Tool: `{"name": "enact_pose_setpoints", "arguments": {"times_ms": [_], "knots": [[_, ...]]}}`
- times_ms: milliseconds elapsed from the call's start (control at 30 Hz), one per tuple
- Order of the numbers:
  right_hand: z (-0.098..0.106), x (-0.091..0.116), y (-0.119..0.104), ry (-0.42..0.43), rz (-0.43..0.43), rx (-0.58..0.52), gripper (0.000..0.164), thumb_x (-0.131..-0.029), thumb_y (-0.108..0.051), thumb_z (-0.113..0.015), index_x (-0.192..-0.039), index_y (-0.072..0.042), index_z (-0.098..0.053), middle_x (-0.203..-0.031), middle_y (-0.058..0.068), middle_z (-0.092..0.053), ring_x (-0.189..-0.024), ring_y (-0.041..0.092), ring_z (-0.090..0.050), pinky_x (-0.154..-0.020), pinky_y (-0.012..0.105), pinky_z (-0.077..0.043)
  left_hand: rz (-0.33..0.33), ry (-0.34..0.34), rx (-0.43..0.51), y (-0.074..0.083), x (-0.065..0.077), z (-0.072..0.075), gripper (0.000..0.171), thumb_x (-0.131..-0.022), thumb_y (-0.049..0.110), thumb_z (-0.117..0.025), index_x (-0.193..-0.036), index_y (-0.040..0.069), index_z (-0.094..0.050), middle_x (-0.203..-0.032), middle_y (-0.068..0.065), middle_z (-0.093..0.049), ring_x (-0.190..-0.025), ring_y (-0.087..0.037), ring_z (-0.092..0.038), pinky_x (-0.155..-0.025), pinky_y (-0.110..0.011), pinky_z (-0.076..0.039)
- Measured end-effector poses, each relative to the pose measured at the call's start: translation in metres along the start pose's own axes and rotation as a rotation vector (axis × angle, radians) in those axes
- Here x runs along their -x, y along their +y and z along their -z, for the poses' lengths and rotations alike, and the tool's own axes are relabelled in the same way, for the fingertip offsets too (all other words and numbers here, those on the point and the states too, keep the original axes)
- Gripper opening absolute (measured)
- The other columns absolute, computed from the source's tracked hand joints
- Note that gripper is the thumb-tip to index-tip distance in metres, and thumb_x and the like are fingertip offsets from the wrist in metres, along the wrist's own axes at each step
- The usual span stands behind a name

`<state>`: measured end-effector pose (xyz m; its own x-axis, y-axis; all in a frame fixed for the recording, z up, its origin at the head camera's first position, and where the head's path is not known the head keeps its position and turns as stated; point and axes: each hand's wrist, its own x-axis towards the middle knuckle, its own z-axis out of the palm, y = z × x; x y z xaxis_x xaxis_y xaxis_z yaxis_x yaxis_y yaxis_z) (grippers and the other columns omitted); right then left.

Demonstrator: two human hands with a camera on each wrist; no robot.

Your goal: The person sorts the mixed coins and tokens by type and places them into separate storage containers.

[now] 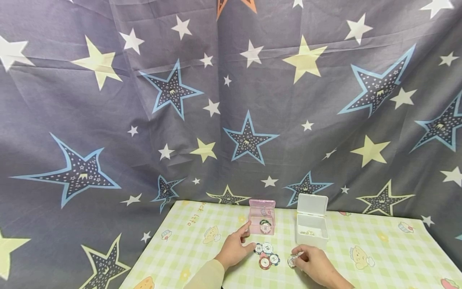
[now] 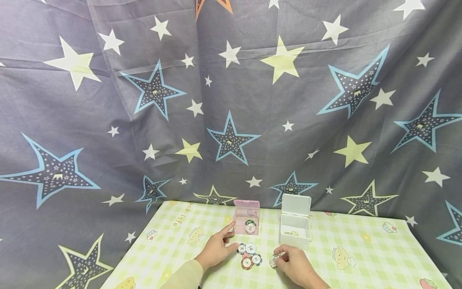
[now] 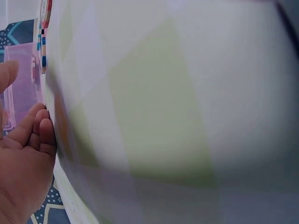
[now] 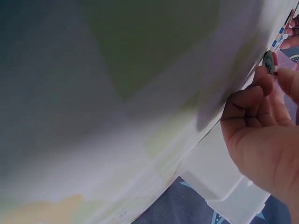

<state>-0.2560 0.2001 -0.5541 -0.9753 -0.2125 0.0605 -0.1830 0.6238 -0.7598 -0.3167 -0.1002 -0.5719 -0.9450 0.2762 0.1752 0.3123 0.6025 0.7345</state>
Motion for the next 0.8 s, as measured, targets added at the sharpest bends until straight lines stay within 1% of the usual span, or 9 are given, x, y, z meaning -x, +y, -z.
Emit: {"name": "enact_pose_setpoints", "arguments": {"times_ms": [67, 167, 367, 500, 633, 800], "knots": [[0.0, 0.0, 0.0, 0.027, -0.002, -0.001, 0.008, -0.094, -0.008, -0.076, -0.101, -0.011, -0.076, -0.076, -0.003, -0.072, -0.062, 0.003, -0.054, -0.058, 0.021, -0.046, -0.001, 0.001, -0.004, -0.001, 0.0, 0.0, 0.08, -0.091, 0.028, -0.082, -0.162, 0.014, -0.048, -0.129, -0.011, -0.077, -0.093, -0.015, -0.06, -0.084, -0.032, -0.051], [0.0, 0.0, 0.001, 0.053, 0.003, 0.011, 0.007, -0.093, -0.006, -0.076, -0.095, -0.013, -0.078, -0.078, -0.004, -0.072, -0.061, 0.001, -0.051, -0.057, 0.021, -0.044, -0.002, 0.001, -0.003, -0.001, 0.0, -0.001, 0.08, -0.091, 0.028, -0.082, -0.162, 0.015, -0.048, -0.13, -0.01, -0.077, -0.094, -0.015, -0.061, -0.085, -0.033, -0.052], [0.0, -0.001, 0.003, 0.047, 0.013, 0.008, 0.007, -0.093, -0.006, -0.076, -0.096, -0.01, -0.081, -0.083, -0.004, -0.076, -0.064, -0.002, -0.052, -0.059, 0.02, -0.045, 0.001, -0.002, 0.006, -0.001, 0.0, -0.001, 0.08, -0.091, 0.028, -0.082, -0.162, 0.015, -0.047, -0.131, -0.011, -0.076, -0.096, -0.017, -0.061, -0.087, -0.034, -0.052], [0.0, -0.001, 0.0, 0.06, 0.008, 0.001, 0.008, -0.092, -0.006, -0.076, -0.097, -0.009, -0.081, -0.085, -0.003, -0.077, -0.065, -0.002, -0.053, -0.059, 0.02, -0.047, -0.001, -0.004, 0.002, 0.0, -0.001, -0.001, 0.08, -0.091, 0.028, -0.082, -0.162, 0.016, -0.047, -0.132, -0.011, -0.076, -0.096, -0.016, -0.061, -0.086, -0.034, -0.052], [0.0, -0.009, -0.012, 0.108, -0.01, -0.005, 0.008, -0.091, -0.006, -0.077, -0.097, -0.01, -0.082, -0.086, -0.002, -0.078, -0.067, -0.002, -0.056, -0.062, 0.02, -0.049, -0.001, -0.006, 0.006, 0.0, 0.0, -0.001, 0.08, -0.091, 0.027, -0.082, -0.162, 0.016, -0.047, -0.132, -0.012, -0.076, -0.096, -0.016, -0.061, -0.086, -0.033, -0.052], [0.001, -0.032, -0.041, 0.215, -0.031, -0.041, 0.011, -0.093, -0.009, -0.076, -0.102, -0.008, -0.082, -0.093, 0.001, -0.082, -0.076, 0.004, -0.066, -0.069, 0.021, -0.055, -0.001, -0.001, 0.004, 0.0, 0.0, -0.001, 0.08, -0.091, 0.028, -0.082, -0.162, 0.016, -0.047, -0.131, -0.011, -0.077, -0.094, -0.016, -0.06, -0.084, -0.032, -0.051]]}}
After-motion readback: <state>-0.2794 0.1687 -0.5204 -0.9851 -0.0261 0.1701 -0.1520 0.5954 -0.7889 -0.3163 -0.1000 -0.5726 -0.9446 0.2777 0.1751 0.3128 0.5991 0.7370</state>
